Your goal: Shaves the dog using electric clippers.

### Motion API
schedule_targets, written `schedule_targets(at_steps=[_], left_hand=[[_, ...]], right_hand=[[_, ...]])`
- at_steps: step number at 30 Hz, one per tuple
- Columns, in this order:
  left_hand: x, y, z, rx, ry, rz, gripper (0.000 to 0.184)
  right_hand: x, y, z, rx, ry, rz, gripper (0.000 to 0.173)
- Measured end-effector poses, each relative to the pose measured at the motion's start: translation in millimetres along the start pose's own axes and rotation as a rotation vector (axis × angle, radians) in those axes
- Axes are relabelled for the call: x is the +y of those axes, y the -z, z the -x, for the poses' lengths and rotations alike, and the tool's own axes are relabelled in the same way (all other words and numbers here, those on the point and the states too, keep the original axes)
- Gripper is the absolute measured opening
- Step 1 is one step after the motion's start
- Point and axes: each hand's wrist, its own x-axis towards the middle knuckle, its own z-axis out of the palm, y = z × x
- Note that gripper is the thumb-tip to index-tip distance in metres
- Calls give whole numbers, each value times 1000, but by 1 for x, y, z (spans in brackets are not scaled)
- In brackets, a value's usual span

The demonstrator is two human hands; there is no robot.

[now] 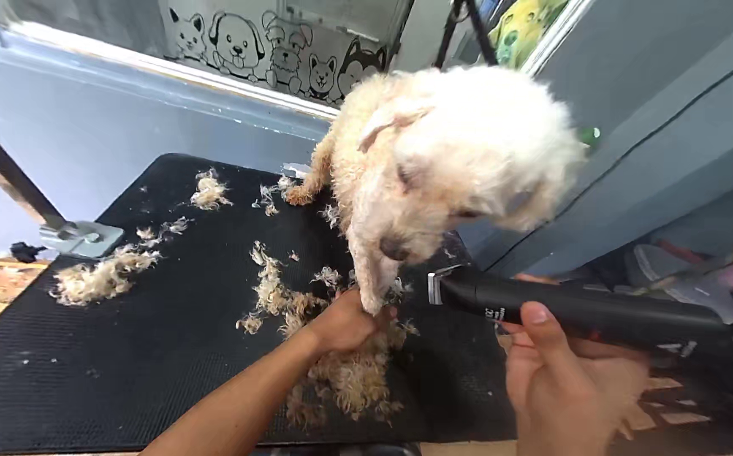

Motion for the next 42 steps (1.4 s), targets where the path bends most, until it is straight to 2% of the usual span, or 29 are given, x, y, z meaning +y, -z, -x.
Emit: schedule_targets(at_steps=[3, 6, 10, 14, 17, 19, 22, 24, 26, 28, 32, 34, 38, 40, 42], left_hand=[[20, 6, -11, 21, -85, 26, 35], [42, 9, -7, 45, -93, 107, 29], [82, 7, 1, 128, -112, 387, 22], [136, 8, -1, 75, -207, 800, 19], [166, 12, -17, 48, -163, 828, 25], [161, 14, -35, 104, -148, 632, 24], [145, 35, -60, 190, -232, 307, 24], [135, 46, -62, 172, -255, 269, 22], [143, 44, -56, 147, -260, 337, 21], [152, 30, -42, 120, -246, 519, 24], [180, 3, -12, 28, -122, 915, 35], [193, -5, 5, -81, -117, 1015, 40], [224, -2, 24, -350, -265, 1055, 46], [249, 4, 27, -315, -324, 1083, 46], [277, 11, 22, -171, -371, 1108, 45]], right_hand=[[2, 17, 4, 71, -71, -17, 63], [3, 41, 6, 155, -51, -9, 63], [6, 75, 8, 269, -53, 9, 60], [10, 102, 9, 358, -92, -6, 56], [12, 110, 8, 392, -81, -39, 59], [9, 110, 10, 403, -38, -70, 66], [2, 107, 7, 338, 66, -85, 70], [-3, 104, 11, 288, 97, -71, 66], [-2, 100, 11, 271, 104, -83, 65], [2, 95, 10, 301, 61, -145, 65], [2, 86, -2, 442, -82, -289, 46], [2, 84, -8, 482, -129, -318, 42], [4, 76, -14, 449, -128, -383, 44], [0, 67, -20, 395, -77, -370, 51], [-6, 55, -28, 296, -1, -335, 58]])
